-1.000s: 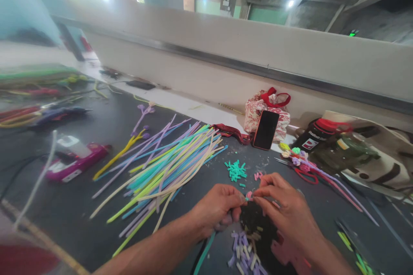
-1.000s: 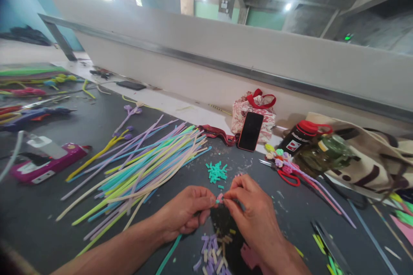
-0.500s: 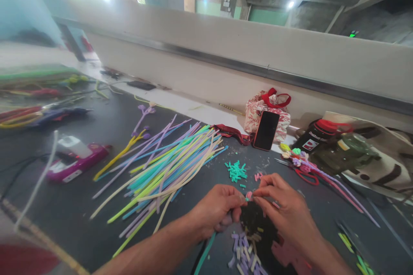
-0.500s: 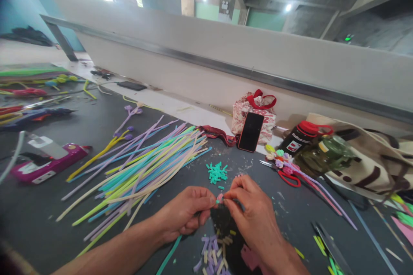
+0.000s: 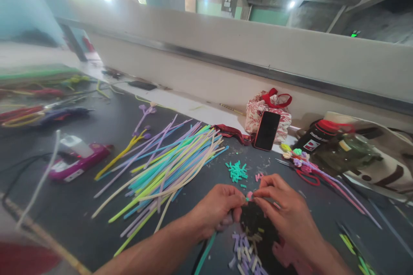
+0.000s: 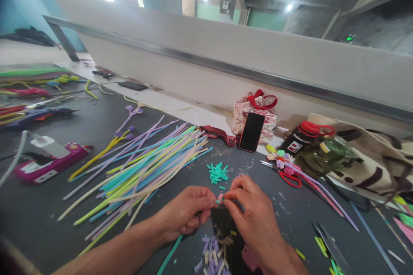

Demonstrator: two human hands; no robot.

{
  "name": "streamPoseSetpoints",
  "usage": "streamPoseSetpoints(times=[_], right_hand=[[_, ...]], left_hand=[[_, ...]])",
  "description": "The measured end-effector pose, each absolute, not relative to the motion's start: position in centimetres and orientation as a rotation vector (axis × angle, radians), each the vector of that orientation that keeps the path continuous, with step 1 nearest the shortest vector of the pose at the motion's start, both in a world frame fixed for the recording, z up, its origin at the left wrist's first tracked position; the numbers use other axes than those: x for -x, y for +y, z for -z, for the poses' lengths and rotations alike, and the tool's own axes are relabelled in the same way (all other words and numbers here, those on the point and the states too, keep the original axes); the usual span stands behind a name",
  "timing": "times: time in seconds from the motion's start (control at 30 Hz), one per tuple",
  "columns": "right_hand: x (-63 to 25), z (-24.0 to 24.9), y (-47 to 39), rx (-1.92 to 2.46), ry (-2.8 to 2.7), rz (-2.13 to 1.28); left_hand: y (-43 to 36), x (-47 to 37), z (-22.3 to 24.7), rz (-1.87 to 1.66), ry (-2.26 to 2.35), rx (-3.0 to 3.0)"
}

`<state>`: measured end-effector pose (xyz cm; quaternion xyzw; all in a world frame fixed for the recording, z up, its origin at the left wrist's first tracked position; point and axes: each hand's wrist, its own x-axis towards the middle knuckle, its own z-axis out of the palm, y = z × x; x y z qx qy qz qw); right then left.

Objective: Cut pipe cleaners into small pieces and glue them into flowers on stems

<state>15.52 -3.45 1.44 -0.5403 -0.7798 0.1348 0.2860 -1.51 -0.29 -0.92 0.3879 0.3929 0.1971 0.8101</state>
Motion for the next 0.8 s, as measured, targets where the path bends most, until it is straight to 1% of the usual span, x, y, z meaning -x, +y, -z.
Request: streamPoseSetpoints(times=[0.8], right_hand=[[-15.10, -1.61, -3.44, 1.429, -2.088, -0.344]], left_hand=[[-0.11, 1.60, 1.05, -0.411, 0.826, -0.840]])
